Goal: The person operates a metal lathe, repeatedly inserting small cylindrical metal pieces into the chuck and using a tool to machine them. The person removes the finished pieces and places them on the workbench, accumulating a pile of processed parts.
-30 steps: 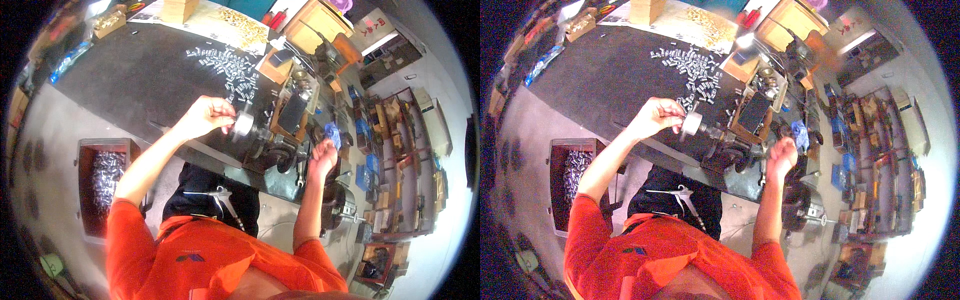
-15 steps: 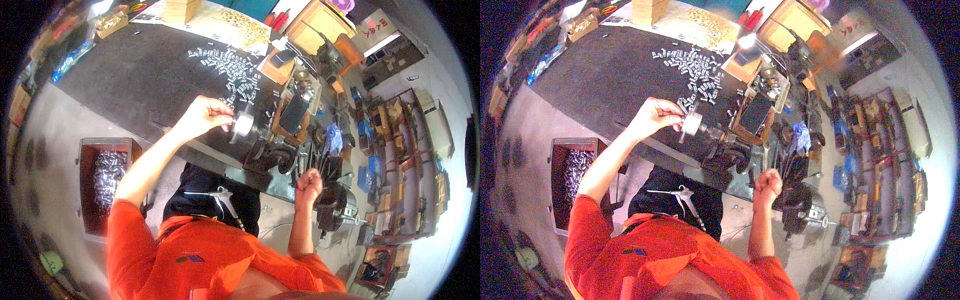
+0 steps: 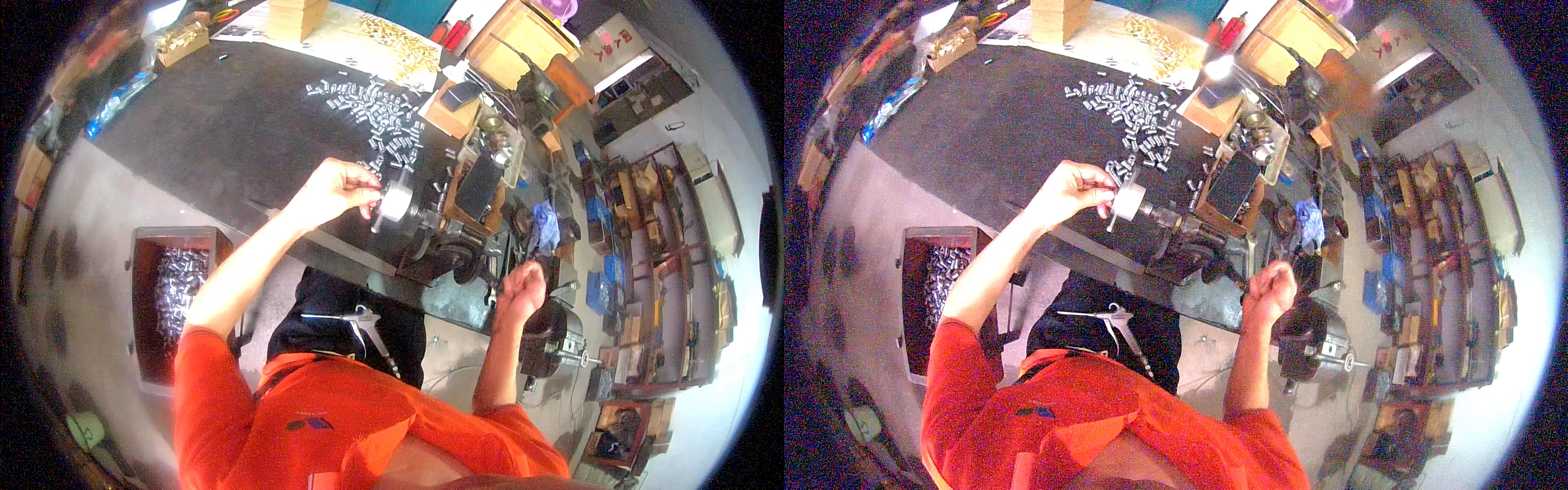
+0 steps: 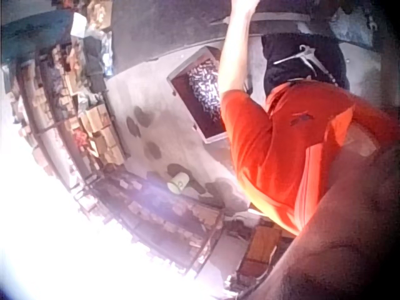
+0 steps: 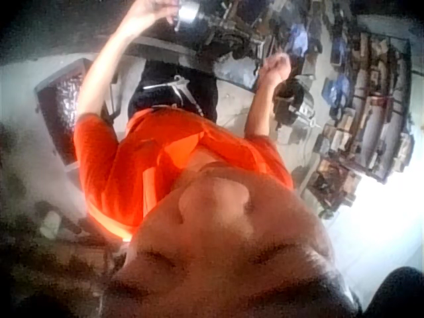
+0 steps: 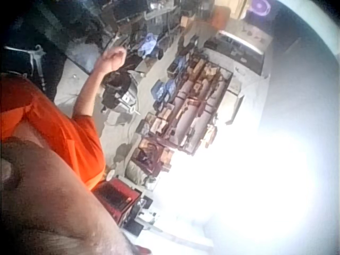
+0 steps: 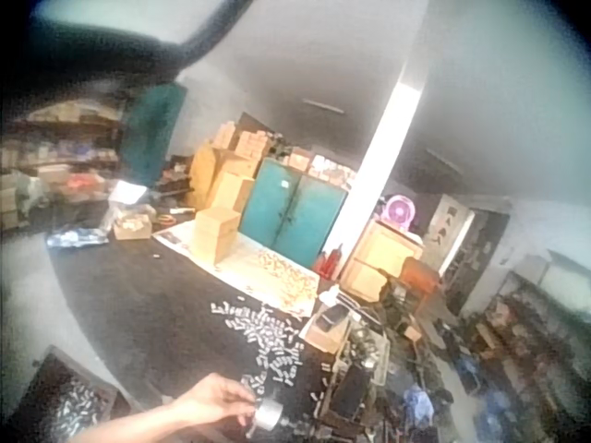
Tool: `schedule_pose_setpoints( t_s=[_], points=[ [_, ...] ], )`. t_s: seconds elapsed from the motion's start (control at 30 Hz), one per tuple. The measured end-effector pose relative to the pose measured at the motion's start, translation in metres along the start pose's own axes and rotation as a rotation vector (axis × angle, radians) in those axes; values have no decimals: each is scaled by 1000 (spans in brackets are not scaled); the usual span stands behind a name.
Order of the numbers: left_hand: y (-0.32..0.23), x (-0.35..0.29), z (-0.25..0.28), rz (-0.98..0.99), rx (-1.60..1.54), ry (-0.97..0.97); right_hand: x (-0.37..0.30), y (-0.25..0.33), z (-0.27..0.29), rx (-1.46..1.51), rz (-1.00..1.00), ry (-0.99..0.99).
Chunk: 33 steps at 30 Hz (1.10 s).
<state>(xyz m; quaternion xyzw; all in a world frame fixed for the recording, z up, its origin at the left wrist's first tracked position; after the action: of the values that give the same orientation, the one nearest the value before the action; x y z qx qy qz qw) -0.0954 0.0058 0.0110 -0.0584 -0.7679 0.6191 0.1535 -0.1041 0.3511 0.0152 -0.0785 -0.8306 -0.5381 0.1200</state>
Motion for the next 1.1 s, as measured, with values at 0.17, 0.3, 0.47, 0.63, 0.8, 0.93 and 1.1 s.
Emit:
schedule_pose_setpoints(
  t_s=[0.17,0.3,0.47,0.63,0.8,0.93,1.1],
  points=[
    [0,-3,3,-10,-26,21,-29,-80,46,42,-235,-136],
    [-1,-1,3,-30,-60,28,26,-123,74,-168,-262,-382],
    [-3,-3,4,-34,-112,17,71,-43,7,-195,-44,-199],
    [0,-4,1,-36,-116,-9,24,12,-12,-20,119,-38],
    [2,-3,-1,-37,-129,-12,-31,-40,24,70,-127,-150],
    [1,-7,3,-10,-82,-31,-17,-107,59,-107,-400,-402],
    [2,-50,28,124,120,-111,70,-67,34,-322,63,-156]
  ],
)
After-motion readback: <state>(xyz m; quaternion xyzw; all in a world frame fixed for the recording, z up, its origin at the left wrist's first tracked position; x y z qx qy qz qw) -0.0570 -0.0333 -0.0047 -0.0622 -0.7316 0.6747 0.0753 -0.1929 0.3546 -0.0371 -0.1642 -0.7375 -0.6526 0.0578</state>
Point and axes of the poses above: each hand's wrist, its own x-axis towards the middle knuckle, its own z-axis out of the back of the hand, y = z × x, the point moved 9 cm from there along x, towards the middle knuckle, and after that the axes turned 7 degrees about y, right-handed, at the moved point
